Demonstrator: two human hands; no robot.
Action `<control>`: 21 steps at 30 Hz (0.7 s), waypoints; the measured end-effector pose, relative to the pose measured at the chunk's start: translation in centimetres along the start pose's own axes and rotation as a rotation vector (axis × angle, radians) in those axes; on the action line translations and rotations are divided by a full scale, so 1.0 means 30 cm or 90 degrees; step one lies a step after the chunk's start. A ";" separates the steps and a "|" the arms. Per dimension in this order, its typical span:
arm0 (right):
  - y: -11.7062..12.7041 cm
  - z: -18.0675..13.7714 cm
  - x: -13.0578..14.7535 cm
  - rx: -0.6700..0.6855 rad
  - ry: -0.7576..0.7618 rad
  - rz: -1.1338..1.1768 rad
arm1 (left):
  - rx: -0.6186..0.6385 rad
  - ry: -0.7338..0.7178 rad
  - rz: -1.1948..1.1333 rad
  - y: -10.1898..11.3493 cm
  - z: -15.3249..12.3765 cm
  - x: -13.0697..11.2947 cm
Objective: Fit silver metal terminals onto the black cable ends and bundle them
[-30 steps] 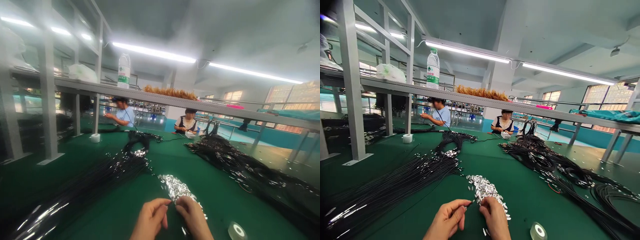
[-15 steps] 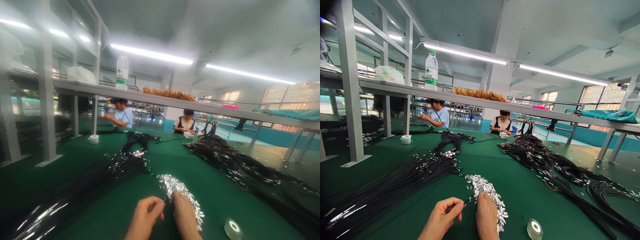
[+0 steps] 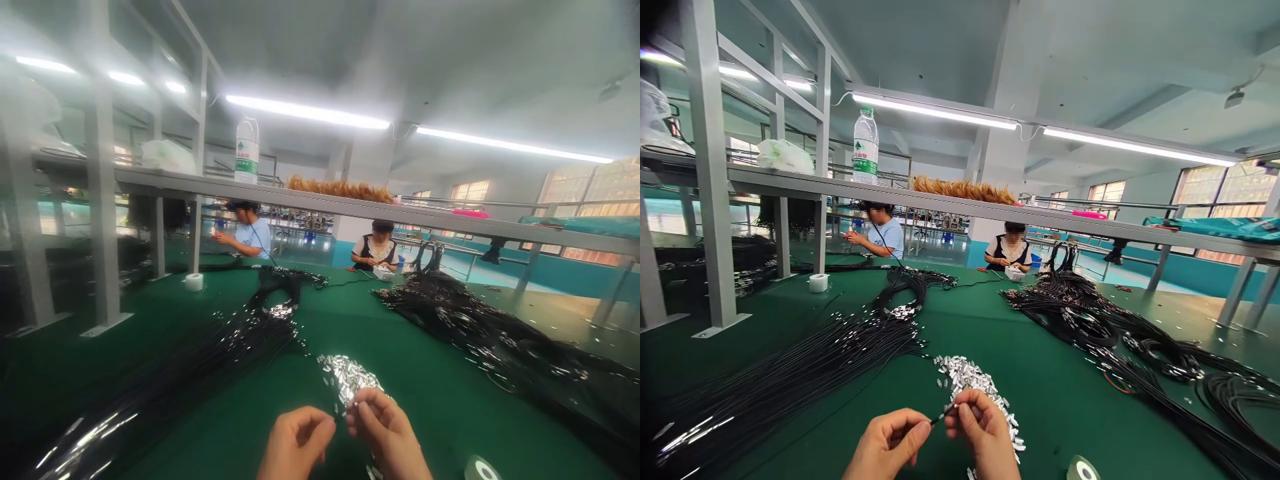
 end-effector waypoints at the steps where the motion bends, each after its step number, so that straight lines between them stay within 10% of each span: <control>1: -0.009 -0.002 0.006 0.001 -0.007 0.034 | -0.001 0.003 0.003 -0.001 0.000 0.002; 14: -0.028 -0.013 0.035 -0.018 0.012 0.028 | -0.028 0.027 0.034 0.002 -0.019 -0.037; 21: -0.046 -0.037 0.084 -0.025 0.141 -0.237 | -0.035 0.014 0.089 0.014 -0.016 -0.028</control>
Point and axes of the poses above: each hand's wrist, its own z-axis towards the middle knuckle, its own y-axis out of the back of the hand, x = y × z, the point moved 1 cm from there along z, towards the middle knuckle, and after that the axes turned 7 degrees about -z, right-handed, at the moved point
